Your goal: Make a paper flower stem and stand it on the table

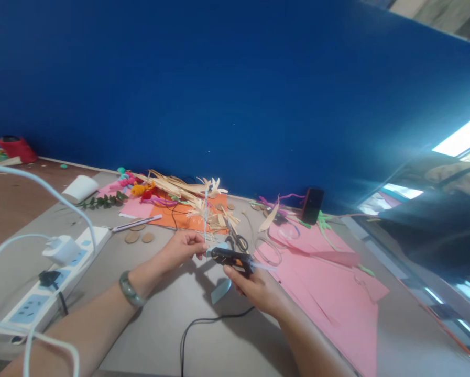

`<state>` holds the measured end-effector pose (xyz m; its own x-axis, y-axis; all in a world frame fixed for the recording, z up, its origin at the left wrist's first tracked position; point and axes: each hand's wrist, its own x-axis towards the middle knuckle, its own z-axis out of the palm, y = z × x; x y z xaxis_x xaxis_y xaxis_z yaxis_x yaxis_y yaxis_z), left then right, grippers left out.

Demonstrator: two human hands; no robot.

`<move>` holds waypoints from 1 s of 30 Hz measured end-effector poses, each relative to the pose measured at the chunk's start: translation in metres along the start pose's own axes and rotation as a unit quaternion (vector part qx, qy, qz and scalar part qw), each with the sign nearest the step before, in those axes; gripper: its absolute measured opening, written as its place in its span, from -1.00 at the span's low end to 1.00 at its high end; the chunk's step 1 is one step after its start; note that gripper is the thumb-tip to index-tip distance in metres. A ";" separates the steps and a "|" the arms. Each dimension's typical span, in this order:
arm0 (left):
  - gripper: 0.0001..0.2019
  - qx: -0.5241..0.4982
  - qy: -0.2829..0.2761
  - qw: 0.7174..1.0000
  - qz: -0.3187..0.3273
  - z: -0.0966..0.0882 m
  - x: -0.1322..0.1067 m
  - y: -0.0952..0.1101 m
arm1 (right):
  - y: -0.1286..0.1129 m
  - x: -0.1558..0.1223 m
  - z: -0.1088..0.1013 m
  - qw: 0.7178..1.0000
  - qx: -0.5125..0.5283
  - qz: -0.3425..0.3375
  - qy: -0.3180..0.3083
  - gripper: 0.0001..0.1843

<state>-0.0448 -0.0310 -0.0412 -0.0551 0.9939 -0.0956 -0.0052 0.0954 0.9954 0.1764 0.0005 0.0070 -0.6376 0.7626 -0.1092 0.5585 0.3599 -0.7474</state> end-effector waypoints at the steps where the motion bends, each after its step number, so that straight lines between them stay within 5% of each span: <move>1: -0.83 -0.002 -0.001 1.000 0.001 0.000 0.000 0.000 | -0.001 0.000 0.000 1.000 -0.005 0.001 0.000 -0.57; 30: -0.83 0.006 0.009 1.000 0.021 0.001 -0.002 0.004 | -0.007 0.000 -0.003 1.000 -0.008 -0.014 0.002 -0.65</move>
<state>-0.0440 -0.0322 -0.0370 -0.0736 0.9958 -0.0539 0.0089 0.0548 0.9985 0.1740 -0.0006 0.0145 -0.6509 0.7544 -0.0853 0.5487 0.3897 -0.7396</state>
